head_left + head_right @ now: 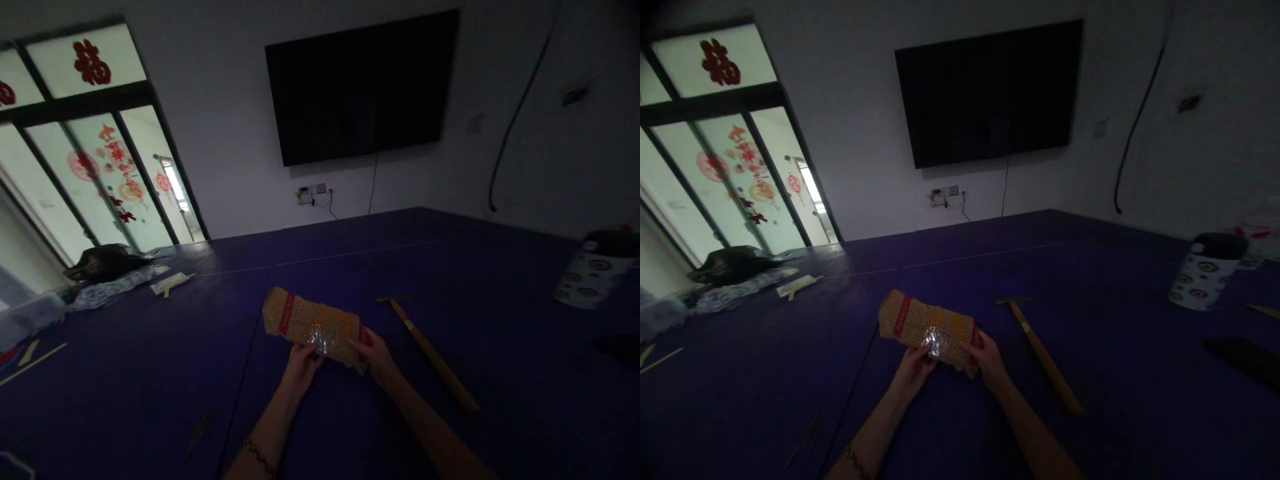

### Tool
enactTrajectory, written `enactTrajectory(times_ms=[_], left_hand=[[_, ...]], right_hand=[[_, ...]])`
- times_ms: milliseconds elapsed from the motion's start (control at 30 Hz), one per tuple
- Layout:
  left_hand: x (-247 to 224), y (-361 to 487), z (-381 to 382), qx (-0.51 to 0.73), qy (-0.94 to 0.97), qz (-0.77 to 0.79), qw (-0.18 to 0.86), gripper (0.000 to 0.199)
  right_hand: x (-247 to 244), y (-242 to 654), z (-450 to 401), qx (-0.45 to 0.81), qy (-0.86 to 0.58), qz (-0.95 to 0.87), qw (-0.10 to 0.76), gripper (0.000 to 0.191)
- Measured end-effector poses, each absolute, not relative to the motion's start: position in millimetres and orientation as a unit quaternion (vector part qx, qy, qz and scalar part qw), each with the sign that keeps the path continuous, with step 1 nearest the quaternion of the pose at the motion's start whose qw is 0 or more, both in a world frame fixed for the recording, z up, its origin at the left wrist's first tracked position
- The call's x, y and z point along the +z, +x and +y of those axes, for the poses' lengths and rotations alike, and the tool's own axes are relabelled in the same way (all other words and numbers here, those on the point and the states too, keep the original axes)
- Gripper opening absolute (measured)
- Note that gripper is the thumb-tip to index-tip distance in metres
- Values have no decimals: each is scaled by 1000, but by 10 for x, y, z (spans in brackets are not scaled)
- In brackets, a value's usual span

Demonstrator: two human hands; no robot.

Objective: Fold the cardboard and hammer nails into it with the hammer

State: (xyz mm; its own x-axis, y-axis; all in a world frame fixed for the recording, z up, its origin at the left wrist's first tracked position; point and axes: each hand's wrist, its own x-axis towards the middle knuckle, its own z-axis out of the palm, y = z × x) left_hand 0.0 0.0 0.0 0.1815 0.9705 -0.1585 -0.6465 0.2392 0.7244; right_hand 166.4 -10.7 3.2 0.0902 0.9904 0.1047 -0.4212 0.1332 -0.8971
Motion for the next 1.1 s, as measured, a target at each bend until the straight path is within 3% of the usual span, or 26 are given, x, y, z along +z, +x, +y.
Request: enactTrajectory(times_ms=[533, 1100], left_hand=[[91, -58, -121, 527, 324, 279, 734, 39], [96, -52, -103, 507, 331, 267, 750, 32]], right_hand=[[105, 1669, -137, 609, -369, -286, 641, 20], [10, 1727, -48, 619, -349, -240, 661, 12]])
